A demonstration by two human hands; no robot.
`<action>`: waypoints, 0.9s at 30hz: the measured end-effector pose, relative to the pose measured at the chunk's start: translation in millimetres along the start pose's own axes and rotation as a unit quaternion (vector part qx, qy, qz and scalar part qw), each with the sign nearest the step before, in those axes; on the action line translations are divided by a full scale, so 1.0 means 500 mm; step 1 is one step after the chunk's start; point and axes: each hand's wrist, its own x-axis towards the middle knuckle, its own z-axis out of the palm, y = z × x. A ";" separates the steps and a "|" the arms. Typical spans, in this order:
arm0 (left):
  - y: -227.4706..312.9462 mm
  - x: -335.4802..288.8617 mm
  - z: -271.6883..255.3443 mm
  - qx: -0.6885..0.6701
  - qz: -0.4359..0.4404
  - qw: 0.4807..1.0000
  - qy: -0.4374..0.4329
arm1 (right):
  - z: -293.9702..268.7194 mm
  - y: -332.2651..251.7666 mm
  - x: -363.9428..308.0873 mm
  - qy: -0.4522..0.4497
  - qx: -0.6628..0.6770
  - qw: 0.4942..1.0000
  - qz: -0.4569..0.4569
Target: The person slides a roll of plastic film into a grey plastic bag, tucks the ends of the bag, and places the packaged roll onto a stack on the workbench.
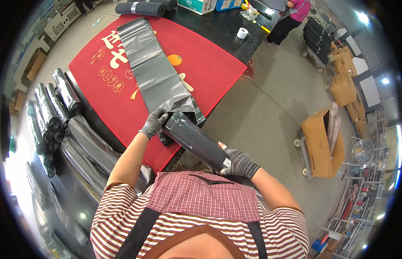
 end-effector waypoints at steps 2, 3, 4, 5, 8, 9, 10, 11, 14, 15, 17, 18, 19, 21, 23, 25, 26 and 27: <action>0.010 -0.006 0.000 0.009 0.008 1.000 0.026 | -0.031 -0.021 0.001 -0.024 -0.038 0.999 0.014; -0.018 0.000 0.006 0.043 0.063 0.995 0.058 | -0.043 -0.029 0.003 -0.036 -0.058 0.997 0.020; -0.004 -0.004 0.009 0.079 0.076 0.991 0.072 | -0.051 -0.029 0.004 -0.033 -0.068 0.997 0.016; 0.011 -0.009 0.015 0.114 0.088 0.986 0.086 | -0.059 -0.028 0.003 -0.030 -0.078 0.996 0.012; 0.031 -0.027 0.022 0.144 0.106 0.974 0.137 | -0.096 -0.070 0.000 -0.055 -0.143 0.987 0.045; 0.020 -0.029 0.024 0.124 0.109 0.974 0.153 | -0.105 -0.085 0.000 -0.069 -0.171 0.981 0.063; 0.016 -0.031 0.027 0.103 0.113 0.974 0.166 | -0.107 -0.085 0.000 -0.064 -0.172 0.982 0.054; 0.013 -0.033 0.029 0.097 0.111 0.975 0.164 | -0.109 -0.082 0.000 -0.058 -0.172 0.982 0.044; 0.025 -0.040 0.032 0.125 0.135 0.970 0.160 | -0.123 -0.059 0.004 -0.069 -0.097 0.993 0.016; 0.032 -0.046 0.029 0.163 0.162 0.960 0.163 | -0.128 -0.049 0.007 -0.077 -0.059 0.995 0.006; 0.063 -0.061 0.018 0.243 0.185 0.940 0.153 | -0.125 -0.026 0.015 -0.071 0.024 0.997 -0.011; 0.067 -0.063 0.015 0.279 0.187 0.931 0.144 | -0.124 -0.019 0.018 -0.068 0.066 0.995 -0.019; 0.070 -0.067 0.009 0.315 0.188 0.920 0.137 | -0.132 -0.028 0.020 -0.094 0.106 0.990 0.024; 0.082 -0.072 0.005 0.366 0.187 0.904 0.119 | -0.110 0.002 0.032 -0.120 0.293 0.949 -0.012; 0.075 -0.079 0.006 0.392 0.231 0.880 0.135 | -0.099 -0.003 0.033 -0.150 0.449 0.880 -0.030; 0.053 -0.081 0.030 0.402 0.240 0.845 0.259 | -0.079 0.003 0.035 -0.158 0.495 0.854 -0.033; 0.020 -0.082 0.047 0.318 0.149 0.902 0.251 | -0.072 0.005 0.037 -0.162 0.516 0.841 -0.036; -0.020 -0.085 0.062 0.229 0.055 0.942 0.239 | -0.068 0.006 0.038 -0.151 0.515 0.843 -0.040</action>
